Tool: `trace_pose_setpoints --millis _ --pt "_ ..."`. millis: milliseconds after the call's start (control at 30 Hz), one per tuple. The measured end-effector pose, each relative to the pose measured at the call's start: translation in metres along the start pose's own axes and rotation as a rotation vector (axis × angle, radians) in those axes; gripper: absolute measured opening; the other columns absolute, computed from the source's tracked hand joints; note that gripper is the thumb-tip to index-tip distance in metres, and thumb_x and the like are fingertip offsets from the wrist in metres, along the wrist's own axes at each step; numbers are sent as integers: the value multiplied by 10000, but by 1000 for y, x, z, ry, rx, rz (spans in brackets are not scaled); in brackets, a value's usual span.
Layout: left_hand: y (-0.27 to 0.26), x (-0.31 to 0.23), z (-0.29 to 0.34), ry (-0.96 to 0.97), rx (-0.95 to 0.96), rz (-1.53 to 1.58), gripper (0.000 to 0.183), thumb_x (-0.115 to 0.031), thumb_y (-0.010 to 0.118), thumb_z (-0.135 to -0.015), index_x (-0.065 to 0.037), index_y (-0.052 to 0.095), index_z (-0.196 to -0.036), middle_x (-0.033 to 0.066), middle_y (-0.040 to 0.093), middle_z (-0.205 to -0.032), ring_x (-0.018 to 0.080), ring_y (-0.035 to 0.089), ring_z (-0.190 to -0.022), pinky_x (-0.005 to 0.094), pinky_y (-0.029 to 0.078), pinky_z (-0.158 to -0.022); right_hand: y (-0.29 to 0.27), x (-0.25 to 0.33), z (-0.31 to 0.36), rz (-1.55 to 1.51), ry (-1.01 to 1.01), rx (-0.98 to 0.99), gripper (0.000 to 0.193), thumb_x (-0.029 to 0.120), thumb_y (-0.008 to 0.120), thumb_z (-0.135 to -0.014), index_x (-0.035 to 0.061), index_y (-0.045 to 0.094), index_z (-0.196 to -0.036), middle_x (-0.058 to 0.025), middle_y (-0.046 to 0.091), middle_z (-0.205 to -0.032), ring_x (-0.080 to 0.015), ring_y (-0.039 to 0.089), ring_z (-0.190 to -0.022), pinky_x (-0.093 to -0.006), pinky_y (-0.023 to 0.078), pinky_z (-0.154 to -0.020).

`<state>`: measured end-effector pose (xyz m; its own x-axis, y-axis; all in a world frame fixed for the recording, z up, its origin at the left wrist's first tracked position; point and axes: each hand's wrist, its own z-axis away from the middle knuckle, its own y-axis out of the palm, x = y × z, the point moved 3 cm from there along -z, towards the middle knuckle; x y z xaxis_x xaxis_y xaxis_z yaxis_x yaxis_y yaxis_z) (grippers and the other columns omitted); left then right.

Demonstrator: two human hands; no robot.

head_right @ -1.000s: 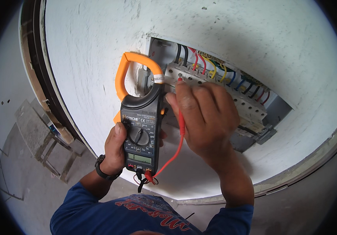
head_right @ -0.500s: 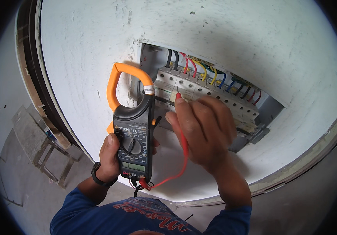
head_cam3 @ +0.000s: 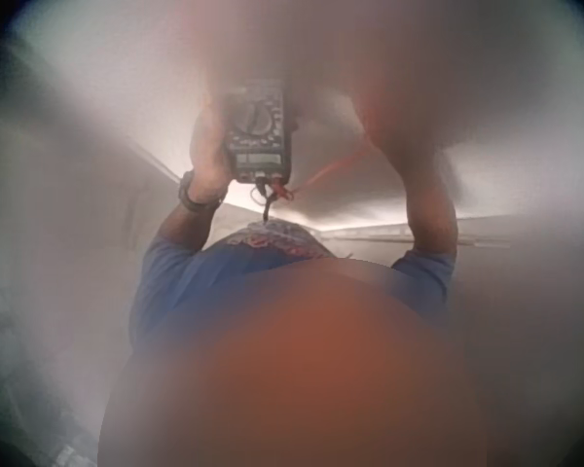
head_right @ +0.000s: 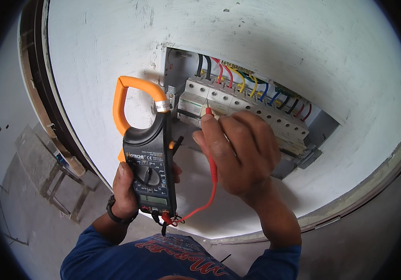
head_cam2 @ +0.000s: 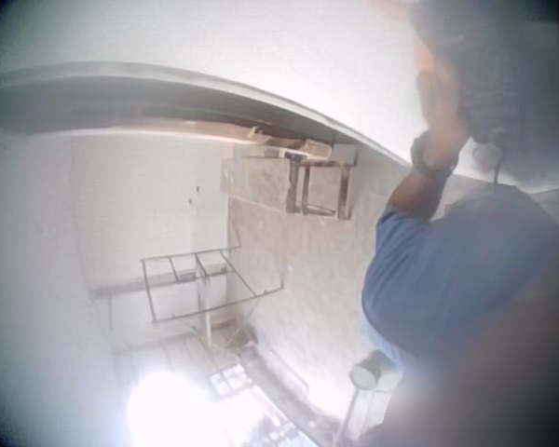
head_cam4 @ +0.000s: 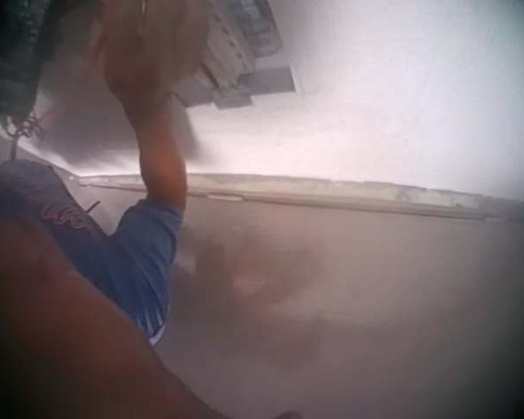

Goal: The person uses a clamp multimeter to test voltage at multiple terminals in an open electrical panel. They repeatedly place the red probe on different breaker terminals while holding the multimeter steady, then remove the probe and move to the next terminal.

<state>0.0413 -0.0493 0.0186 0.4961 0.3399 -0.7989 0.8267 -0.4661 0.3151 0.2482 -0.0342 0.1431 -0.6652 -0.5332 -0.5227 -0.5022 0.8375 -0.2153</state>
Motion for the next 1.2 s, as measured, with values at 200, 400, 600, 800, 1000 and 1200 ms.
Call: trace_pose_setpoints --millis 200,400,600,800,1000,1200 --pt "-5 0 -5 24 -10 -13 902 -730 390 -1081 39 440 -1549 311 701 -1287 341 767 -1110 425 647 -929 3 3 -5 -22 8 -12 352 167 896 -824 43 790 -1136 -85 726 -1018 -289 706 -958 -404 602 -762" --pt "-5 1 -11 15 -41 -12 910 -738 398 -1075 37 442 -1550 309 700 -1297 327 769 -1109 404 654 -909 4 4 -7 -25 15 4 355 157 890 -839 51 778 -1158 -88 727 -1036 -292 706 -979 -402 602 -776" --pt "-6 2 -13 38 -53 -1 892 -723 380 -1087 33 434 -1558 307 700 -1298 320 772 -1104 397 657 -903 5 3 -7 -19 19 4 348 146 885 -840 51 779 -1158 -90 727 -1044 -294 704 -972 -403 598 -773" --pt "-8 1 -13 3 -50 -21 879 -708 362 -1098 40 436 -1553 301 702 -1298 317 772 -1109 398 657 -911 9 4 -8 -20 25 -8 341 131 880 -832 47 781 -1147 -92 725 -1033 -297 700 -974 -404 596 -772" --pt "-7 1 -17 10 -34 -25 857 -688 358 -1108 46 446 -1542 298 705 -1298 317 769 -1123 400 652 -927 16 5 -13 -16 15 -23 333 134 868 -831 51 778 -1140 -81 724 -1021 -290 692 -976 -401 596 -785" --pt "-8 3 -19 29 -35 -9 852 -684 357 -1110 46 449 -1539 297 707 -1294 315 766 -1132 401 648 -934 21 6 -17 -23 10 -8 321 140 856 -846 51 772 -1143 -75 725 -1015 -287 687 -966 -399 590 -783"
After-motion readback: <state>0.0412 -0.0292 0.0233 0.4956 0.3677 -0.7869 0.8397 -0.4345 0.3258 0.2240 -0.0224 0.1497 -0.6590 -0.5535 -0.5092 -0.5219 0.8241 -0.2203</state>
